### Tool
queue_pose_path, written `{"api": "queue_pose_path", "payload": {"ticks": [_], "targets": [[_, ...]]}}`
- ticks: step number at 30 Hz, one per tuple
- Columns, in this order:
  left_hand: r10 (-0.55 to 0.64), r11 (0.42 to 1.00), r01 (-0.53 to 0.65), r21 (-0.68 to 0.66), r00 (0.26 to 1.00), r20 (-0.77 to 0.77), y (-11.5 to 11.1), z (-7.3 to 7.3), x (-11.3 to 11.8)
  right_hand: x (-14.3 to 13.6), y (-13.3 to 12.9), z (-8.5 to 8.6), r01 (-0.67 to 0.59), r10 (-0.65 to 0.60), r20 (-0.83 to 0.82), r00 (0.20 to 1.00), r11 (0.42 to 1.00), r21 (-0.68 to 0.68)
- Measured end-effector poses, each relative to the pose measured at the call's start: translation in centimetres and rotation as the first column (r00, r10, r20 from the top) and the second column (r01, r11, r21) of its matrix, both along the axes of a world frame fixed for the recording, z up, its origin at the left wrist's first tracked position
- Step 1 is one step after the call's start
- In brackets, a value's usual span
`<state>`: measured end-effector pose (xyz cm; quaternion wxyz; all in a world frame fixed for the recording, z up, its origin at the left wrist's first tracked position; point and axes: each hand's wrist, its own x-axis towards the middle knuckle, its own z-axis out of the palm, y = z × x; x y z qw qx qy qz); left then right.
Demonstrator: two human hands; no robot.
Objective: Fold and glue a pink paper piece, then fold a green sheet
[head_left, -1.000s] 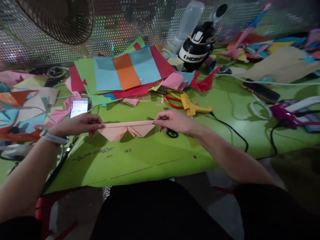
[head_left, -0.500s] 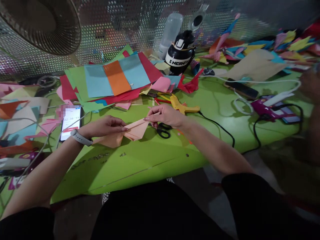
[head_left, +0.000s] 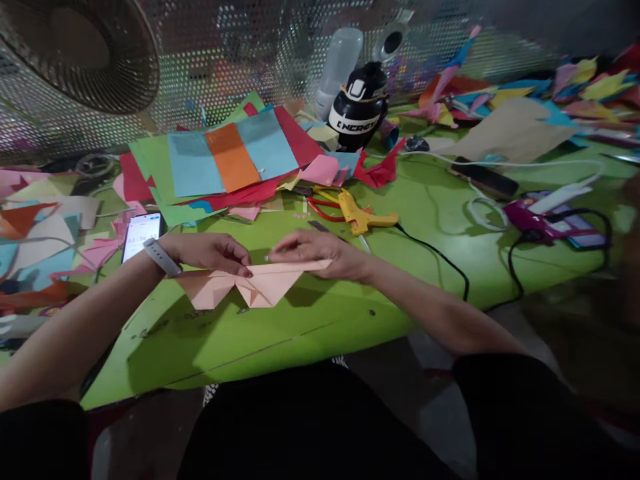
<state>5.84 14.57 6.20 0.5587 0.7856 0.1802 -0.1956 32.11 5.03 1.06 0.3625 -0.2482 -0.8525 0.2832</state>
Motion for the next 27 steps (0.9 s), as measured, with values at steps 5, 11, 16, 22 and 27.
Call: {"api": "queue_pose_path", "payload": {"ticks": [5, 11, 16, 22, 27], "targets": [[-0.034, 0.985, 0.048, 0.167, 0.995, -0.089, 0.4, -1.5, 1.1, -2.5, -2.3, -1.6, -0.068, -0.003, 0.179, 0.984, 0.918, 0.389], [0.064, 0.564, -0.178, 0.806, 0.983, 0.172, -1.8, -3.2, -0.1, -4.5, -4.0, -4.0, 0.004, -0.16, 0.241, 0.957, 0.842, 0.54], [0.131, 0.175, -0.485, 0.857, 0.874, 0.468, -6.8, -5.2, -3.2, -4.4, -4.4, -4.6, 0.05, -0.279, 0.283, 0.918, 0.788, 0.614], [0.156, 0.198, -0.326, 0.924, 0.942, 0.299, -9.9, -9.0, -4.2, -4.2, -4.3, -4.7, -0.004, -0.223, 0.32, 0.921, 0.815, 0.579], [0.148, 0.276, -0.259, 0.925, 0.963, 0.225, -9.4, -9.9, -3.8, -4.1, -4.4, -4.7, -0.078, -0.142, 0.361, 0.922, 0.843, 0.532]]}}
